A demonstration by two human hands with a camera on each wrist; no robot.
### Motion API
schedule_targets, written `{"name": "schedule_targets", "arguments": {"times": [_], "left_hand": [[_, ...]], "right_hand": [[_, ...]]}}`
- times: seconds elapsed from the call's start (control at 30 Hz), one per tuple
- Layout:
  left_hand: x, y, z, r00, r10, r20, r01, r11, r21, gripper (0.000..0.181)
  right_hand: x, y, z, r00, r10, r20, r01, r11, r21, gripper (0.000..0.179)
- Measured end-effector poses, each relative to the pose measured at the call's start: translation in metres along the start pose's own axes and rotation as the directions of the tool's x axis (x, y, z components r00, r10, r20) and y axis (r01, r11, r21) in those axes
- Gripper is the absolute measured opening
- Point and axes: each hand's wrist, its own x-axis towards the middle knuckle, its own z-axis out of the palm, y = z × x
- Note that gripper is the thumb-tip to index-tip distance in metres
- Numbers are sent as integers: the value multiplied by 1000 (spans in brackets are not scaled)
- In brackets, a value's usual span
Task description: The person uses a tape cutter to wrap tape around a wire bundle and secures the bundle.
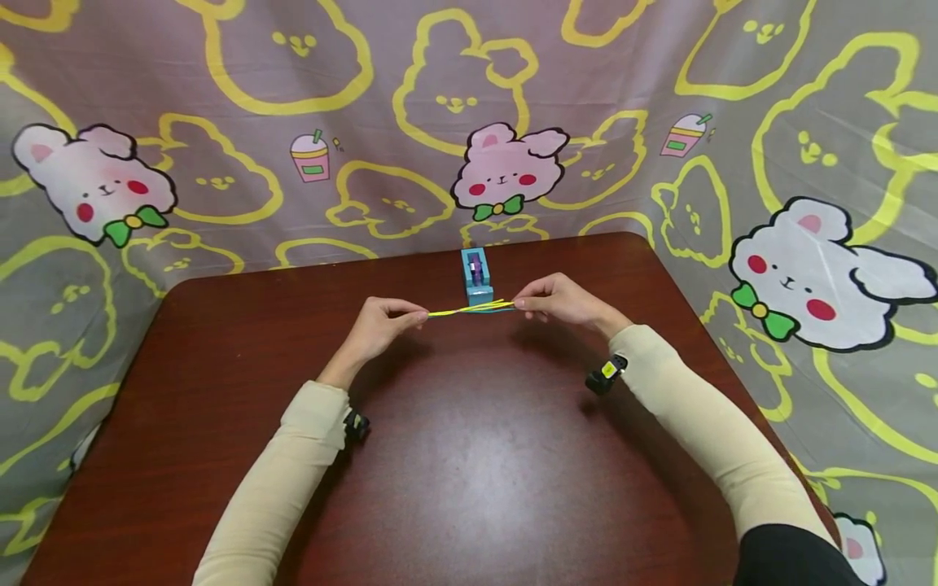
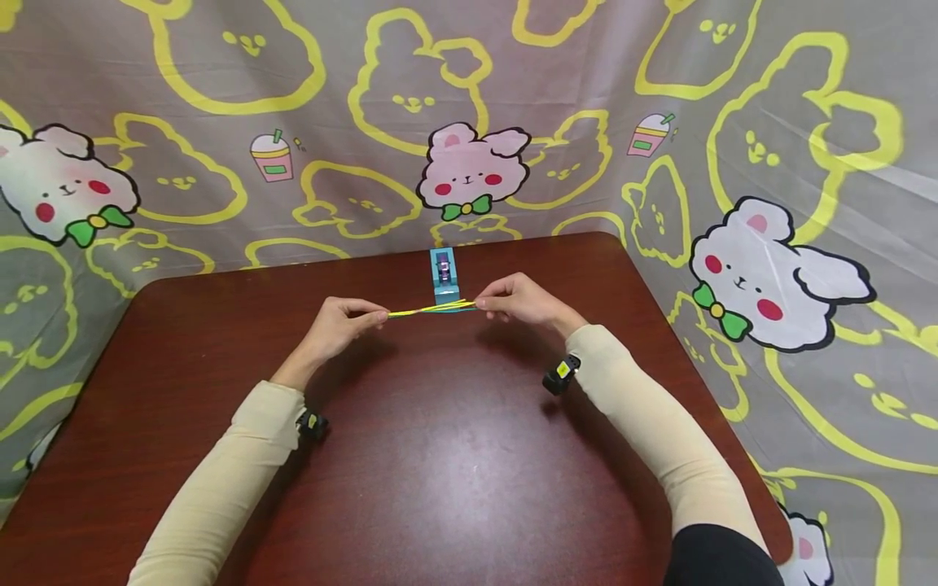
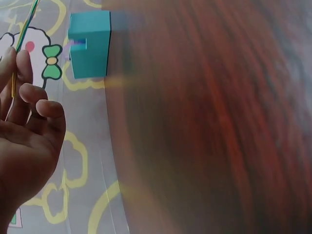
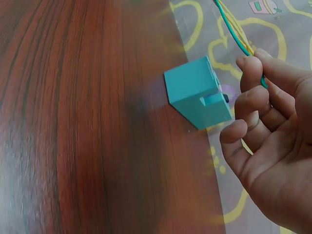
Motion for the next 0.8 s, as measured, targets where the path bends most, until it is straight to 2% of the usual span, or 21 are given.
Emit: {"name": "schedule_targets", "arguments": {"times": [0.2, 0.3, 0.5, 0.67, 0.8], "left_hand": [[-3, -7, -15, 998, -53, -37, 51, 998, -44, 21], [-4, -16, -23, 996, -75, -57, 72, 996, -57, 22], [-3, -45, -41, 989, -85, -125, 75, 994, -83, 23], [-7, -52, -54, 977, -88, -196, 57, 986, -159, 20], [-10, -56, -64, 965, -103, -242, 43, 969, -242, 14]], "right_hand": [[12, -4, 13, 999, -33, -36, 33, 999, 2, 26], [19, -8, 21, 998, -45, -53, 46, 999, 12, 28], [31, -18, 38, 995, -71, -73, 75, 996, 49, 29], [42, -29, 52, 991, -81, -102, 88, 994, 72, 22], [53, -39, 64, 987, -91, -132, 99, 994, 54, 18]]}}
